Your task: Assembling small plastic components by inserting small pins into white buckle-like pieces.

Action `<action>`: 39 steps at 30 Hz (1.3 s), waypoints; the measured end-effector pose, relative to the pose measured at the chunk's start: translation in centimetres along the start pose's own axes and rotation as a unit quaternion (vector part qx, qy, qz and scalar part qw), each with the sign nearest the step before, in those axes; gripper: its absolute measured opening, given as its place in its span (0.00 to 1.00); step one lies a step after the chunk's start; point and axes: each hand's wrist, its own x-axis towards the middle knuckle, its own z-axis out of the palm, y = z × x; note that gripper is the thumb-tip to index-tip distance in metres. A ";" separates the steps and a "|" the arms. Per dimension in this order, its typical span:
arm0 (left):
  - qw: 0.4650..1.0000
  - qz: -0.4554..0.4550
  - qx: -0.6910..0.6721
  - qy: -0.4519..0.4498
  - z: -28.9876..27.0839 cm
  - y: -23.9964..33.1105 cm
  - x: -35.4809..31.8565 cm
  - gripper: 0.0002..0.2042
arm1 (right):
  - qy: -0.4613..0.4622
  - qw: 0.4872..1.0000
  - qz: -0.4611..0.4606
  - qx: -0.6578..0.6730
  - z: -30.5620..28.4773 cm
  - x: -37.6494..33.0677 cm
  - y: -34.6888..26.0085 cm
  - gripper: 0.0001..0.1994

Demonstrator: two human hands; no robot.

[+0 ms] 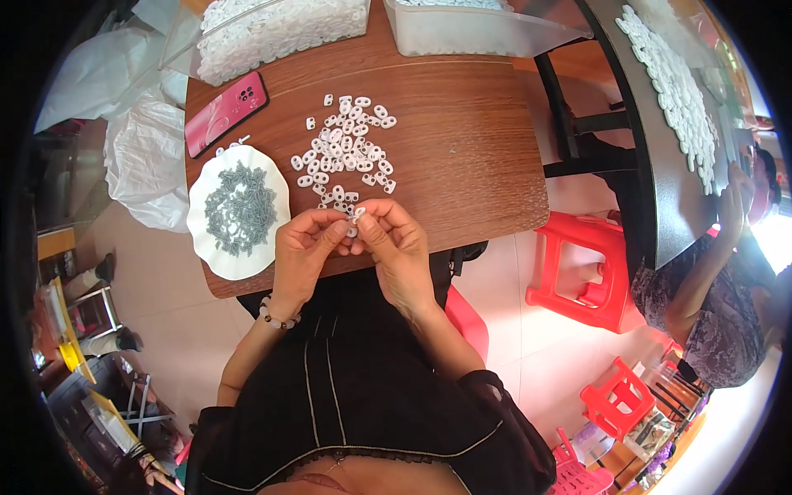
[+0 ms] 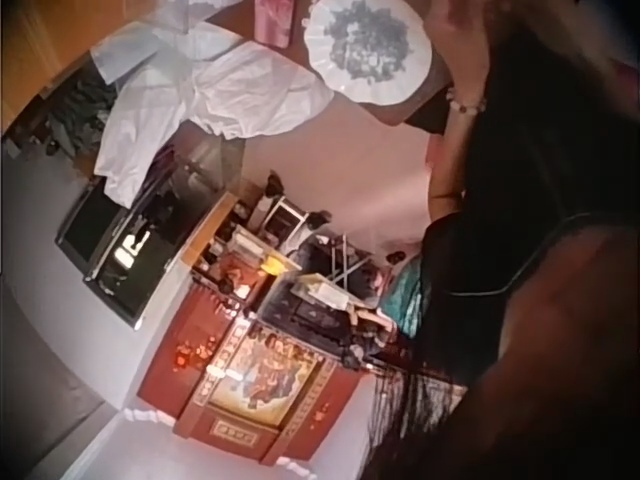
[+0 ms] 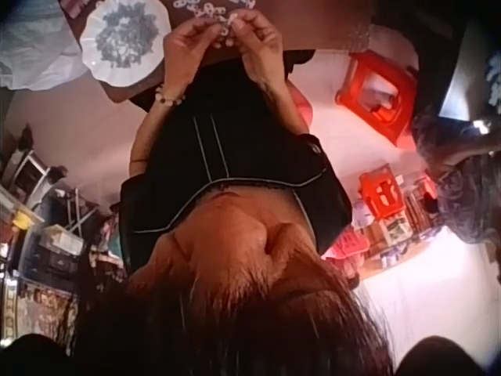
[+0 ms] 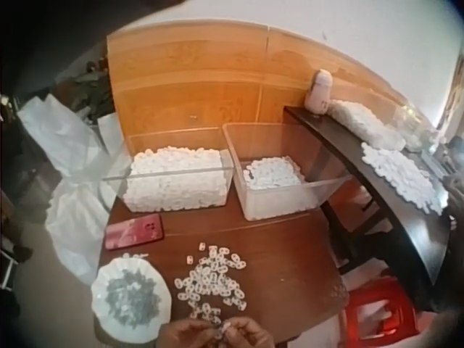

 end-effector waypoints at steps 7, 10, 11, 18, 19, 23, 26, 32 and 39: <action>0.997 0.010 -0.003 0.075 1.7 -0.2 -0.3 0.10 | 0.023 0.999 -0.021 -0.009 0.4 -0.4 0.7 0.07; 0.993 -0.095 0.069 0.026 1.0 0.1 -0.8 0.11 | 0.028 0.999 -0.028 -0.029 0.6 -0.7 0.6 0.07; 0.993 -0.095 0.069 0.026 0.8 0.3 -0.9 0.11 | 0.028 0.998 -0.030 -0.043 0.6 -0.8 0.5 0.08; 0.996 -0.065 -0.035 0.044 0.9 0.4 -1.3 0.11 | 0.003 0.988 -0.102 -0.115 1.0 -1.0 0.9 0.07; 0.995 -0.049 -0.067 0.062 1.0 0.2 -1.3 0.11 | 0.005 0.991 -0.083 -0.104 1.0 -1.0 0.8 0.07; 0.991 -0.051 -0.099 0.068 0.5 0.4 -1.2 0.11 | 0.030 0.993 -0.067 -0.094 0.8 -0.8 0.5 0.06; 0.987 -0.081 -0.135 0.040 -0.4 0.2 -1.0 0.12 | 0.036 0.989 -0.087 -0.110 0.6 -0.6 -0.1 0.05; 0.973 -0.133 -0.186 0.008 -0.9 1.0 -0.9 0.10 | 0.059 0.990 -0.045 -0.123 0.4 -0.5 0.0 0.05; 0.972 -0.137 -0.188 0.001 -1.1 0.6 -0.8 0.11 | 0.055 0.989 -0.042 -0.128 0.6 -0.2 -0.1 0.03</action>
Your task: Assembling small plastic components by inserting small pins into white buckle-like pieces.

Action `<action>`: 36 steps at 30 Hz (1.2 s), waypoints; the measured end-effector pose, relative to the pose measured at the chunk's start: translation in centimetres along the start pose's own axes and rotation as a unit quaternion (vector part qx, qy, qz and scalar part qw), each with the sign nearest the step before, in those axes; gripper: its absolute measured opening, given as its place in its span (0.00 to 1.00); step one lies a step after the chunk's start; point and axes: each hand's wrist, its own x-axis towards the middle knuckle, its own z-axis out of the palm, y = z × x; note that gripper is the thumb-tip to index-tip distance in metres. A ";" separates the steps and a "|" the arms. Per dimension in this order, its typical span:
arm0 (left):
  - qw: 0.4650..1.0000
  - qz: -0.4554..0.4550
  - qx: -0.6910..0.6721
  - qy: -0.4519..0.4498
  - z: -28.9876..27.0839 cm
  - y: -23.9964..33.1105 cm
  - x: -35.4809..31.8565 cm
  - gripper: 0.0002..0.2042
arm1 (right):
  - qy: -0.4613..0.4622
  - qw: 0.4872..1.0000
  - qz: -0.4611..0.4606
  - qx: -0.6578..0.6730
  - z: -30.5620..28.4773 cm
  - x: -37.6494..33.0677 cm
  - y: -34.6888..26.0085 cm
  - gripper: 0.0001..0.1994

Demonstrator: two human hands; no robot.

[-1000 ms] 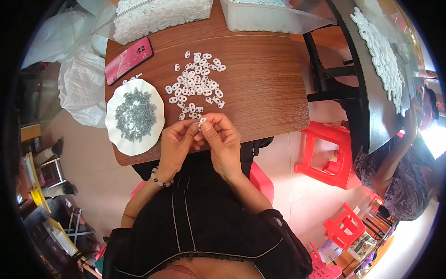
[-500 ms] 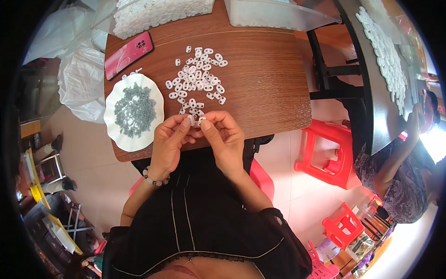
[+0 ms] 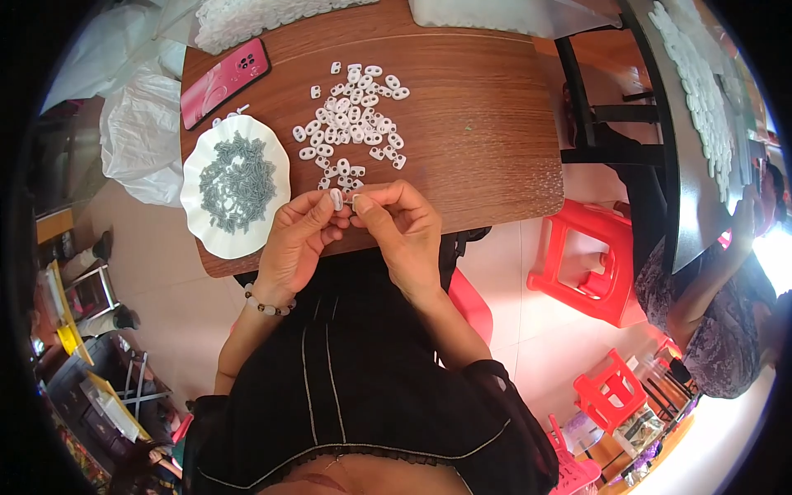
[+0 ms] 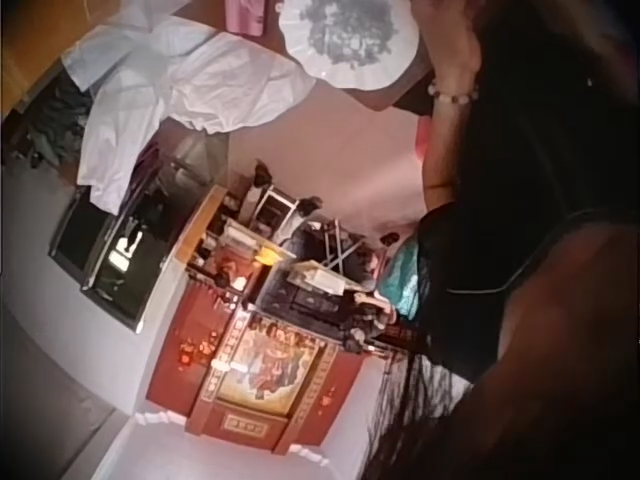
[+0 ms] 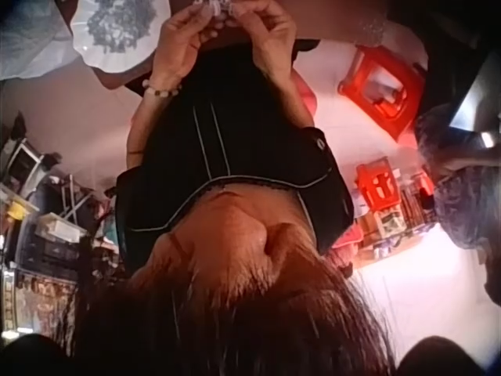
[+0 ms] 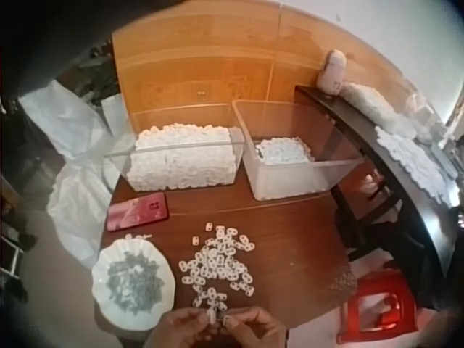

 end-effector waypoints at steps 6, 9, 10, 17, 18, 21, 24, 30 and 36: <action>1.000 0.014 0.008 -0.001 -0.2 -0.2 0.0 0.12 | -0.002 1.000 0.000 0.008 0.1 0.2 0.1 0.03; 1.000 0.016 0.013 0.001 -0.2 -0.2 0.1 0.12 | -0.013 0.999 0.021 0.030 -0.1 0.2 0.0 0.03; 1.000 0.015 0.015 0.001 -0.2 -0.1 0.1 0.12 | -0.012 1.000 0.015 0.024 0.0 0.2 0.0 0.04; 1.000 0.009 0.013 0.011 -0.4 -0.4 0.1 0.12 | -0.014 1.000 0.000 0.005 0.0 0.2 0.3 0.04; 1.000 0.009 0.014 0.010 -0.4 -0.4 0.1 0.12 | -0.014 1.000 0.001 0.005 0.0 0.3 0.3 0.04; 1.000 0.011 0.016 0.010 -0.4 -0.4 0.0 0.11 | -0.012 1.000 0.006 0.004 0.0 0.3 0.3 0.04; 1.000 0.013 0.020 0.014 -0.4 -0.4 0.0 0.11 | -0.013 1.000 0.008 0.008 0.1 0.3 0.3 0.04; 0.999 0.020 0.029 0.018 -0.1 -0.2 -0.1 0.11 | -0.018 1.000 0.004 0.019 0.1 0.3 0.3 0.03; 0.996 0.056 0.063 0.023 -0.1 -0.3 -0.3 0.11 | -0.022 1.000 0.000 0.010 0.1 0.2 0.7 0.02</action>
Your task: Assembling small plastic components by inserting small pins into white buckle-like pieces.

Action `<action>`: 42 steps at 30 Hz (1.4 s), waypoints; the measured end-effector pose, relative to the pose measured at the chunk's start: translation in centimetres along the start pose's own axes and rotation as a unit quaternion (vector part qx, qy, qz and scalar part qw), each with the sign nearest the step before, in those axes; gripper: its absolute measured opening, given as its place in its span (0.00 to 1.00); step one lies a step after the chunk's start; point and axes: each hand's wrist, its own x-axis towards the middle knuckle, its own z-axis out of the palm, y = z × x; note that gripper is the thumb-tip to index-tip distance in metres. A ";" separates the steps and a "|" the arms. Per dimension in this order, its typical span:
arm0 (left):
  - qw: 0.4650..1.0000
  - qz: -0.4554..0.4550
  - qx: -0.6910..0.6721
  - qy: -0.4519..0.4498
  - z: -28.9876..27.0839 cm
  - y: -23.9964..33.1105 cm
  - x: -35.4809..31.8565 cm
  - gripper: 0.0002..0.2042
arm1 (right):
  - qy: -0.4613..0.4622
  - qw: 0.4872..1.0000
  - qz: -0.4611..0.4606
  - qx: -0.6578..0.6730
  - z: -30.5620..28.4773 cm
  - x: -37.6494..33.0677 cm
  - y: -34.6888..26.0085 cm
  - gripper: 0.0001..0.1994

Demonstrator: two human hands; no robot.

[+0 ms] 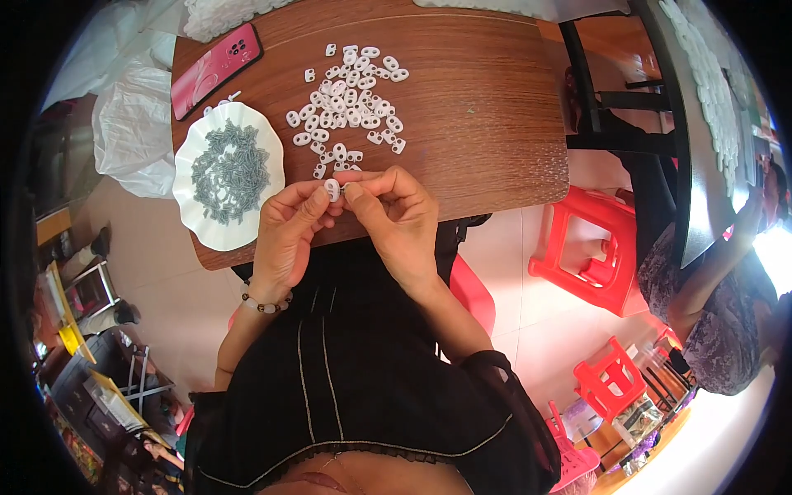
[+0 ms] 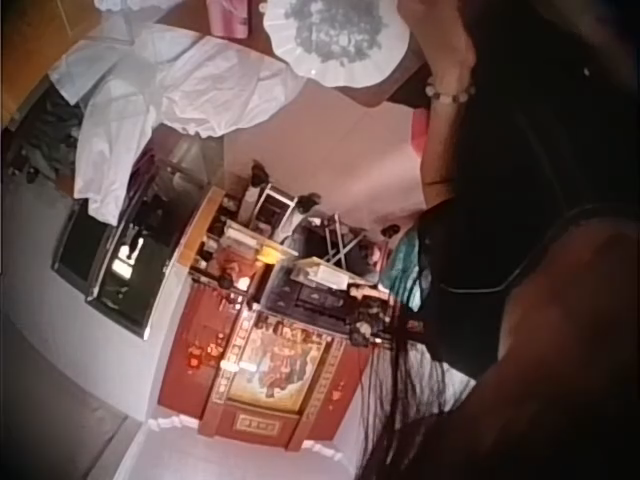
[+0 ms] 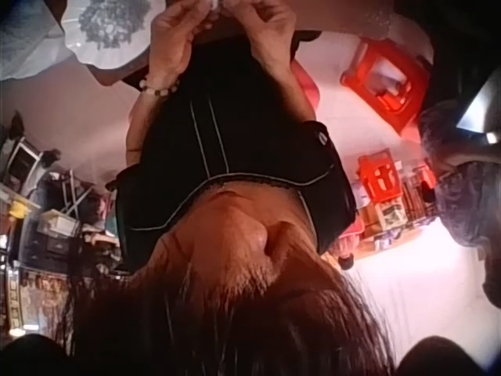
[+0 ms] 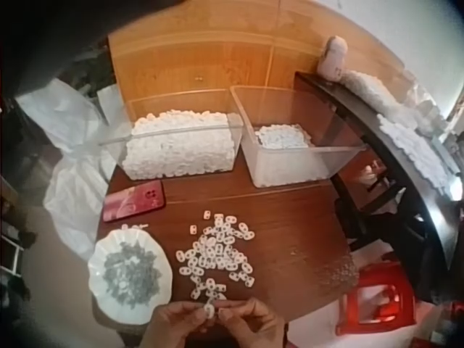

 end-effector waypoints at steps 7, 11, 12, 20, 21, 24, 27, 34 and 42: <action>0.999 0.014 0.038 0.004 0.2 0.4 -0.6 0.11 | -0.043 0.999 0.003 0.001 -0.1 -0.3 0.1 0.02; 0.999 0.013 0.044 -0.005 0.3 1.3 -1.1 0.11 | -0.082 0.996 0.028 0.000 -0.7 -0.2 0.0 0.02; 0.999 0.005 0.051 -0.013 0.4 1.6 -1.3 0.11 | -0.084 0.996 0.031 -0.001 -0.8 -0.2 -0.2 0.02; 0.996 -0.011 0.073 -0.059 -0.2 2.8 -1.8 0.13 | -0.205 0.977 0.065 -0.008 -0.5 0.1 -1.3 0.25; 0.994 -0.018 0.077 -0.070 -0.3 2.9 -1.8 0.13 | -0.208 0.976 0.067 -0.010 -0.7 0.2 -1.2 0.25; 0.992 -0.027 0.080 -0.091 -0.3 3.5 -1.8 0.13 | -0.264 0.963 0.036 -0.026 -1.0 0.7 -1.1 0.27; 0.991 -0.030 0.085 -0.100 -0.4 3.8 -1.8 0.11 | -0.310 0.948 -0.015 -0.074 -1.2 1.1 -0.8 0.26; 0.988 -0.057 0.094 -0.108 -0.2 4.0 -2.0 0.10 | -0.318 0.944 -0.045 -0.082 -1.8 1.3 -0.3 0.23; 0.986 -0.040 0.115 -0.116 0.3 4.2 -2.1 0.10 | -0.290 0.955 -0.019 -0.054 -1.3 0.5 -0.7 0.25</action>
